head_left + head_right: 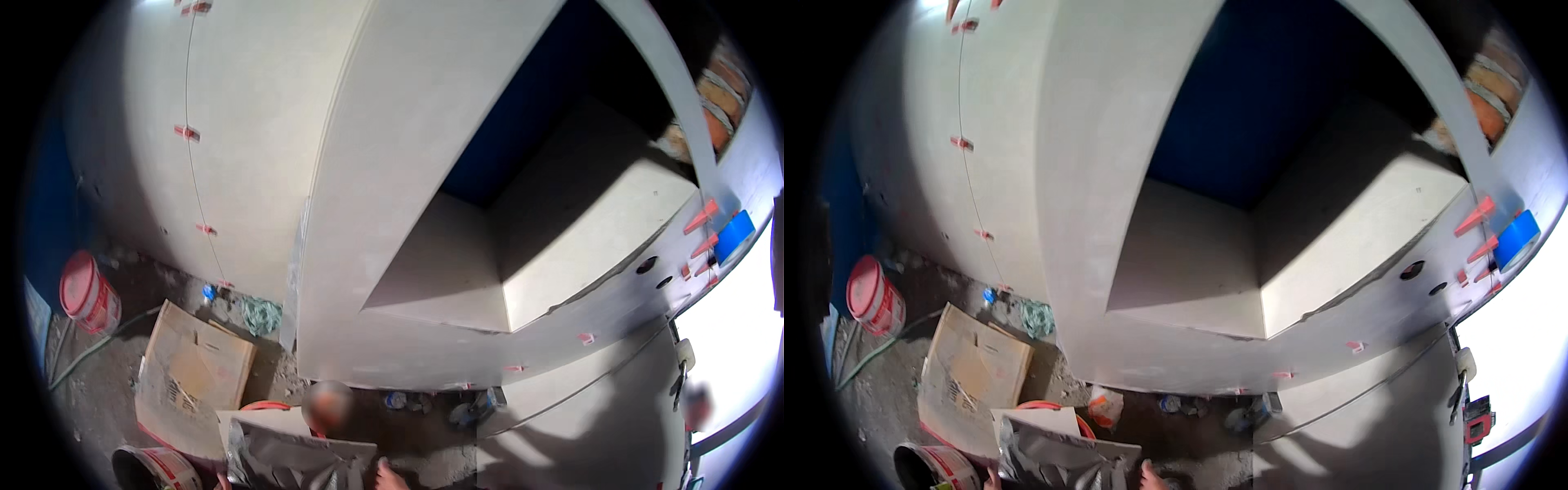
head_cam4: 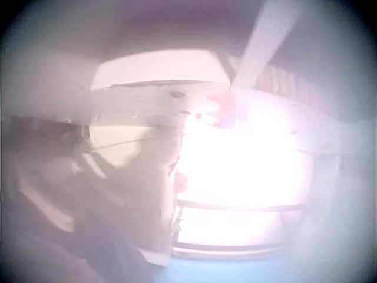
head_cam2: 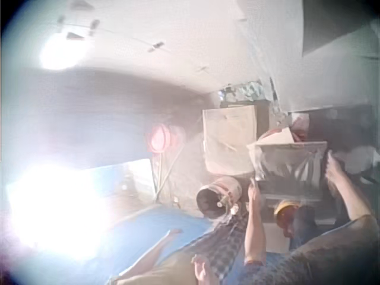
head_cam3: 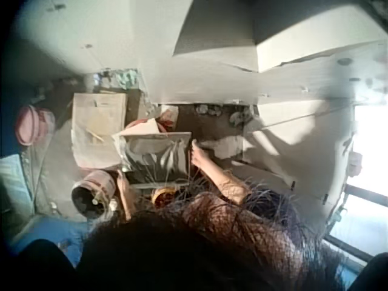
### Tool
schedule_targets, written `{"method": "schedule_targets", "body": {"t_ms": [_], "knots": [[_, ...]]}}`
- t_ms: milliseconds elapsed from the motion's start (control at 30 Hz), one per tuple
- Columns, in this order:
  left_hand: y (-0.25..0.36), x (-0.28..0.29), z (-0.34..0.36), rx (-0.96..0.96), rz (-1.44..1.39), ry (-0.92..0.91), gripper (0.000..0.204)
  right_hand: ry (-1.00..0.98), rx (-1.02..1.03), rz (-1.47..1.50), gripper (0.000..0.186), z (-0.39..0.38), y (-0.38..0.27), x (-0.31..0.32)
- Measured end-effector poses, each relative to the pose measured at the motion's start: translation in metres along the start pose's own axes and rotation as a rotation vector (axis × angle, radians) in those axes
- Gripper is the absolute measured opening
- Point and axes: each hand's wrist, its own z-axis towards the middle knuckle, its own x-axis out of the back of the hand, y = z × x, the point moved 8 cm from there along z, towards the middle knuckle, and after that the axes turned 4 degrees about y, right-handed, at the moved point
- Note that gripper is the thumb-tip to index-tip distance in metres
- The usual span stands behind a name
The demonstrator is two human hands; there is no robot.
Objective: The person applies mortar to the back of a tile using a trowel and then presses the tile into a designated recessed space in a wall.
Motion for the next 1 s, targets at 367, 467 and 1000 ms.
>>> {"method": "schedule_targets", "body": {"t_ms": [367, 467, 1000], "knots": [[0.207, -0.052, -0.165, -0.095, -0.274, -0.258, 0.081, -0.454, 0.656, -0.25, 0.031, -0.378, -0.147, -0.028], [0.244, -0.061, -0.216, -0.085, -0.353, -0.34, 0.08, -0.532, 0.802, -0.317, 0.038, -0.429, -0.166, -0.029], [0.272, -0.056, -0.351, 0.091, -0.596, -0.654, 0.08, -0.685, 1.007, -0.317, 0.052, -0.562, -0.215, -0.034]]}}
